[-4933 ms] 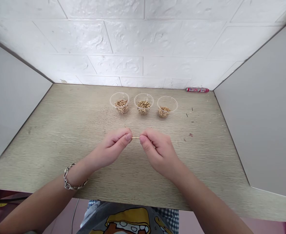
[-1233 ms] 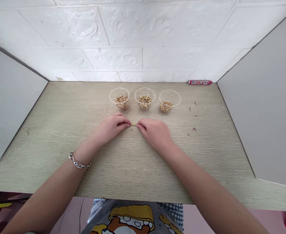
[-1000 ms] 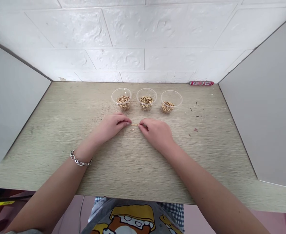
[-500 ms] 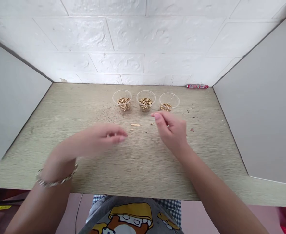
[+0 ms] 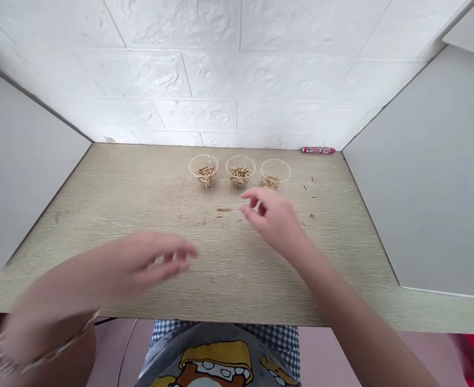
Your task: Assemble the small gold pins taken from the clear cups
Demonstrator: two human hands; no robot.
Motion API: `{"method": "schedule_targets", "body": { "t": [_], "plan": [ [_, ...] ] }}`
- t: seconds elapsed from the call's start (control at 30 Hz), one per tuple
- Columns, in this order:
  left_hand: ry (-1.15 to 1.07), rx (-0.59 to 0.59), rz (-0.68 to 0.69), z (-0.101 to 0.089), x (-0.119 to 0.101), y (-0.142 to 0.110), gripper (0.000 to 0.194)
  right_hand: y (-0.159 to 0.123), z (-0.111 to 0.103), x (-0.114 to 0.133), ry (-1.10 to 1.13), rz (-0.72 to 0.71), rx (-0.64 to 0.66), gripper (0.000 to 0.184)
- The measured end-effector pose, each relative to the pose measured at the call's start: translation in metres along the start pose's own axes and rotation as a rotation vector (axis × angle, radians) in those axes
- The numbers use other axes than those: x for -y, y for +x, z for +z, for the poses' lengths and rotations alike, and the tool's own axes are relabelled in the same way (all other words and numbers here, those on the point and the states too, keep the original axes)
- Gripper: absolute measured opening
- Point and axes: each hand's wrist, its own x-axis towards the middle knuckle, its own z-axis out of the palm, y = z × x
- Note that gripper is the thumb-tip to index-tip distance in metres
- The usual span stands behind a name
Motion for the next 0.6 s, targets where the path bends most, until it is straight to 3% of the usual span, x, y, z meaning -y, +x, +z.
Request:
{"method": "schedule_targets", "body": {
  "t": [0.03, 0.13, 0.2, 0.33, 0.6],
  "plan": [
    [0.014, 0.034, -0.021, 0.003, 0.001, 0.022, 0.029, 0.005, 0.011, -0.005, -0.045, 0.011, 0.106, 0.014],
    [0.136, -0.175, -0.086, 0.017, 0.015, 0.075, 0.030, 0.016, 0.034, -0.016, -0.144, -0.013, 0.206, 0.009],
    [0.119, -0.229, -0.082, 0.027, 0.028, 0.093, 0.030, 0.019, 0.042, -0.021, -0.171, -0.020, 0.225, 0.009],
    [0.070, -0.268, -0.039, 0.039, 0.040, 0.102, 0.029, 0.021, 0.045, -0.024, -0.182, -0.013, 0.224, 0.009],
    [0.060, -0.256, 0.010, 0.046, 0.038, 0.101, 0.023, 0.022, 0.047, -0.022, -0.199, 0.014, 0.235, 0.008]
  ]
}}
